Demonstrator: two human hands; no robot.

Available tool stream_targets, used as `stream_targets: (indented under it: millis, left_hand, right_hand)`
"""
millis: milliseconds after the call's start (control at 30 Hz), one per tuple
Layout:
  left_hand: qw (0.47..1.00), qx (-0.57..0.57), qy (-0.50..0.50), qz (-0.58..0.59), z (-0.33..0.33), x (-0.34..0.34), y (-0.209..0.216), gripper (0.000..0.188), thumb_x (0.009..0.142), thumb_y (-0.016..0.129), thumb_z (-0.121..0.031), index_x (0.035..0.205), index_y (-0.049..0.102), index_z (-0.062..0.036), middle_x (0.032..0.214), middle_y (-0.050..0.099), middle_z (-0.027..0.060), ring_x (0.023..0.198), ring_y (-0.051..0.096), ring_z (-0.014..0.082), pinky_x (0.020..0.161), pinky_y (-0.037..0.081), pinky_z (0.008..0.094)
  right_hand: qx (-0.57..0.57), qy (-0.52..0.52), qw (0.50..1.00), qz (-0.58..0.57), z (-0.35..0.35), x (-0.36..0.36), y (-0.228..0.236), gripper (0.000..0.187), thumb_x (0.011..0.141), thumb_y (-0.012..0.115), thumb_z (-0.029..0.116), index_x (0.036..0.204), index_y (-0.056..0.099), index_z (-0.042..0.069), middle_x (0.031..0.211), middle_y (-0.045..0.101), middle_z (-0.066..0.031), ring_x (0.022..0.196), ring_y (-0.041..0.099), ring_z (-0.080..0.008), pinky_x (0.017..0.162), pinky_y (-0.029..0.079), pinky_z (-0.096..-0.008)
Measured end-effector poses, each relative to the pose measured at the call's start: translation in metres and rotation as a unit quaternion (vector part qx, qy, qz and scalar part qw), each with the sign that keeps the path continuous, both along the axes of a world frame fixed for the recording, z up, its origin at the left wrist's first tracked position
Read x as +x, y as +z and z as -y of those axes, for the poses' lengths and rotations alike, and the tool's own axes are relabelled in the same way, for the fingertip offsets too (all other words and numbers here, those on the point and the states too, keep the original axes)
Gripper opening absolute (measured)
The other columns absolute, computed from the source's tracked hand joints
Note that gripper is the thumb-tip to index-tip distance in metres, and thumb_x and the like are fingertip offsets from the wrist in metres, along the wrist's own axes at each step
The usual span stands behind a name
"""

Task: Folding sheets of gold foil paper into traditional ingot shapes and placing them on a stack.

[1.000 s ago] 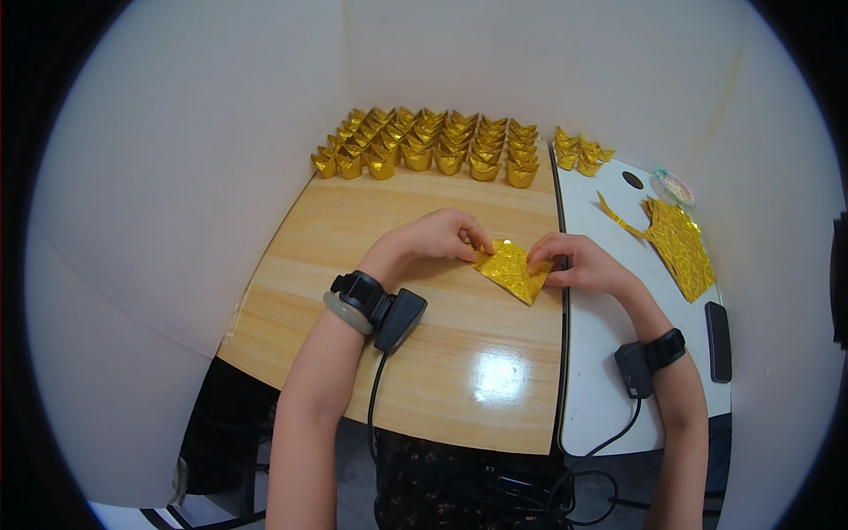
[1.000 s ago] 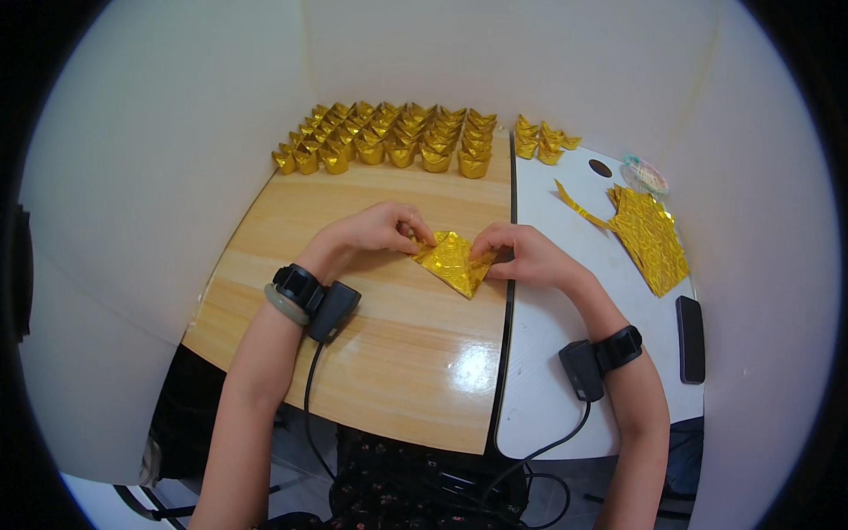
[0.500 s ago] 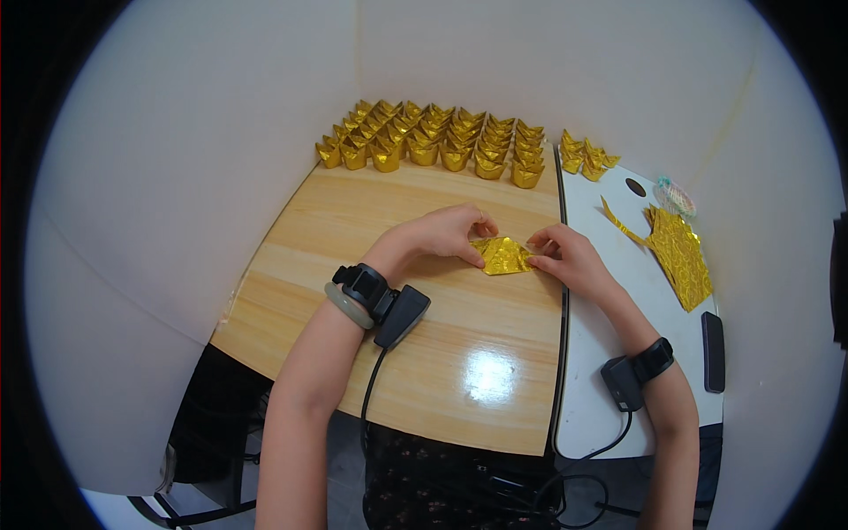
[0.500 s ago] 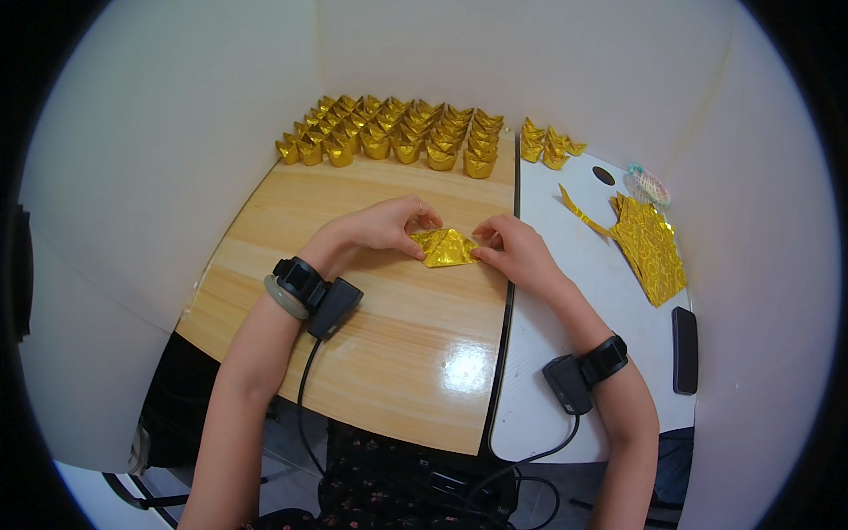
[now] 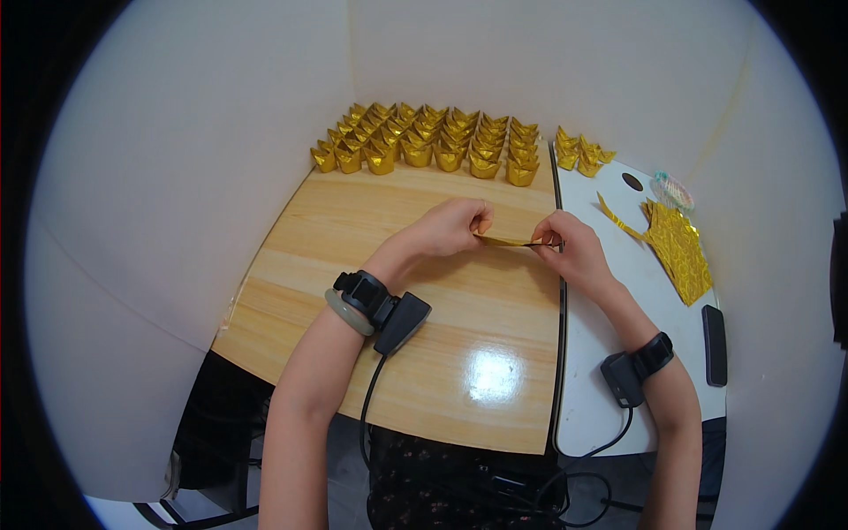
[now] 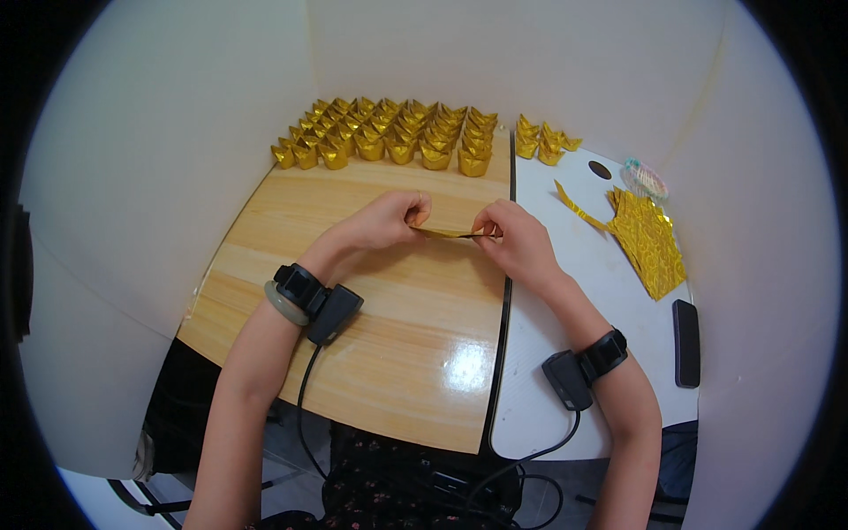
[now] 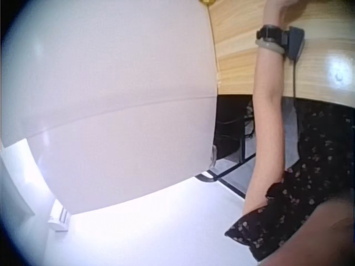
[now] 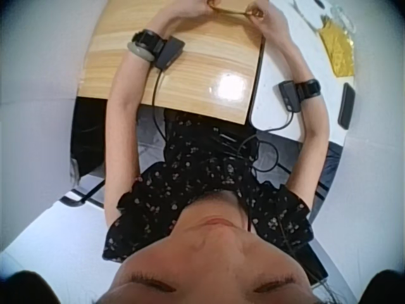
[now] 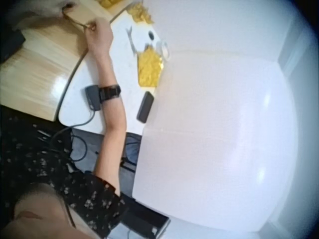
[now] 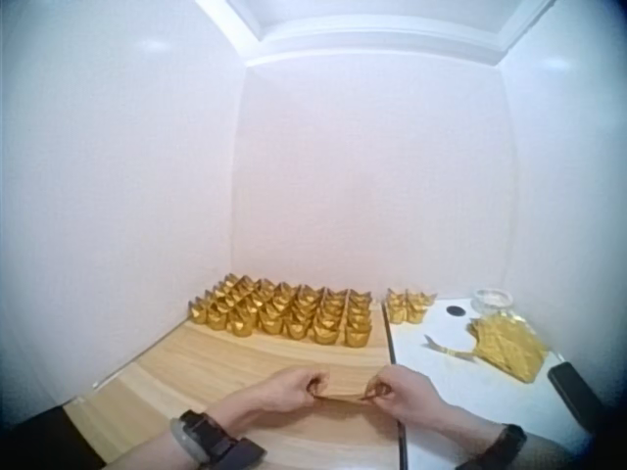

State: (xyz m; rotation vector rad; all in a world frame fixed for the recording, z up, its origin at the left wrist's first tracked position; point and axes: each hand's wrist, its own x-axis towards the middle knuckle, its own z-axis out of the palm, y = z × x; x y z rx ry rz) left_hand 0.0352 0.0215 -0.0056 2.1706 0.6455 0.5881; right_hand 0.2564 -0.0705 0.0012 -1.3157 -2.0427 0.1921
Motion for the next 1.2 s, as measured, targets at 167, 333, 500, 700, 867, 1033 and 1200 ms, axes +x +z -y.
stream_targets:
  millis: [167,333,500,700,867,1033,1200]
  left_hand:
    - [0.98,0.089,-0.125,-0.128,0.007,-0.003,0.001,0.022,0.068,0.075,-0.01,0.085,0.061,-0.0044,0.073,0.052,0.0018,0.071,0.049,0.0123,0.064,0.042,0.0258]
    - [0.982,-0.063,-0.114,-0.134,0.0,-0.006,0.0,0.03,0.069,0.076,-0.019,0.093,0.064,-0.0056,0.087,0.055,0.0068,0.082,0.052,0.0184,0.074,0.043,0.029]
    - [0.984,0.123,-0.091,-0.087,0.003,-0.008,-0.006,0.038,0.069,0.075,-0.024,0.102,0.062,-0.0099,0.096,0.054,0.009,0.1,0.045,0.026,0.089,0.036,0.0349]
    - [0.977,0.119,-0.037,-0.171,0.001,-0.012,-0.003,0.043,0.068,0.076,-0.029,0.104,0.059,-0.0155,0.107,0.048,0.0112,0.107,0.037,0.0302,0.095,0.03,0.0376]
    - [0.973,0.124,-0.036,-0.19,0.001,-0.016,0.004,0.046,0.065,0.077,-0.033,0.104,0.059,-0.0174,0.108,0.047,0.0108,0.107,0.037,0.0305,0.097,0.028,0.0388]
    - [0.971,0.114,-0.023,-0.207,0.003,-0.014,0.005,0.046,0.064,0.078,-0.033,0.104,0.06,-0.0181,0.108,0.047,0.0105,0.108,0.036,0.0304,0.097,0.028,0.0388]
    - [0.976,0.107,-0.02,-0.19,0.002,-0.016,0.001,0.048,0.062,0.079,-0.034,0.103,0.062,-0.0154,0.107,0.048,0.0108,0.107,0.038,0.0296,0.096,0.029,0.0367]
  right_hand:
    - [-0.04,0.034,0.996,0.078,0.005,0.002,0.0,0.017,0.07,0.06,0.002,0.086,0.058,0.005,0.083,0.056,-0.0093,0.078,0.057,-0.024,0.069,0.048,-0.0315]
    - [-0.088,0.057,0.989,0.103,0.008,0.002,0.007,0.016,0.072,0.056,0.006,0.088,0.059,0.005,0.084,0.057,-0.0102,0.084,0.056,-0.0253,0.074,0.048,-0.0346]
    - [-0.058,0.179,0.974,0.126,0.006,-0.005,0.001,0.051,0.086,0.054,0.033,0.124,0.047,0.001,0.123,0.05,-0.0191,0.118,0.044,-0.0307,0.1,0.035,-0.0389]
    - [-0.157,0.082,0.919,0.353,0.023,-0.006,0.011,0.095,0.083,0.036,0.069,0.14,0.016,-0.004,0.146,0.018,-0.022,0.138,0.015,-0.0279,0.112,0.014,-0.0415]
    - [-0.146,0.032,0.916,0.373,0.023,0.005,0.009,0.097,0.082,0.039,0.069,0.139,0.02,-0.005,0.145,0.021,-0.0221,0.138,0.017,-0.0286,0.112,0.013,-0.0432]
    - [-0.121,-0.079,0.912,0.384,0.014,0.006,-0.007,0.091,0.082,0.044,0.066,0.136,0.029,-0.006,0.144,0.025,-0.0211,0.137,0.019,-0.0298,0.111,0.015,-0.0443]
    - [0.067,0.051,0.974,0.212,0.02,-0.012,0.015,0.058,0.076,0.068,0.037,0.12,0.05,0.005,0.122,0.05,-0.0171,0.115,0.045,-0.0316,0.1,0.033,-0.0418]
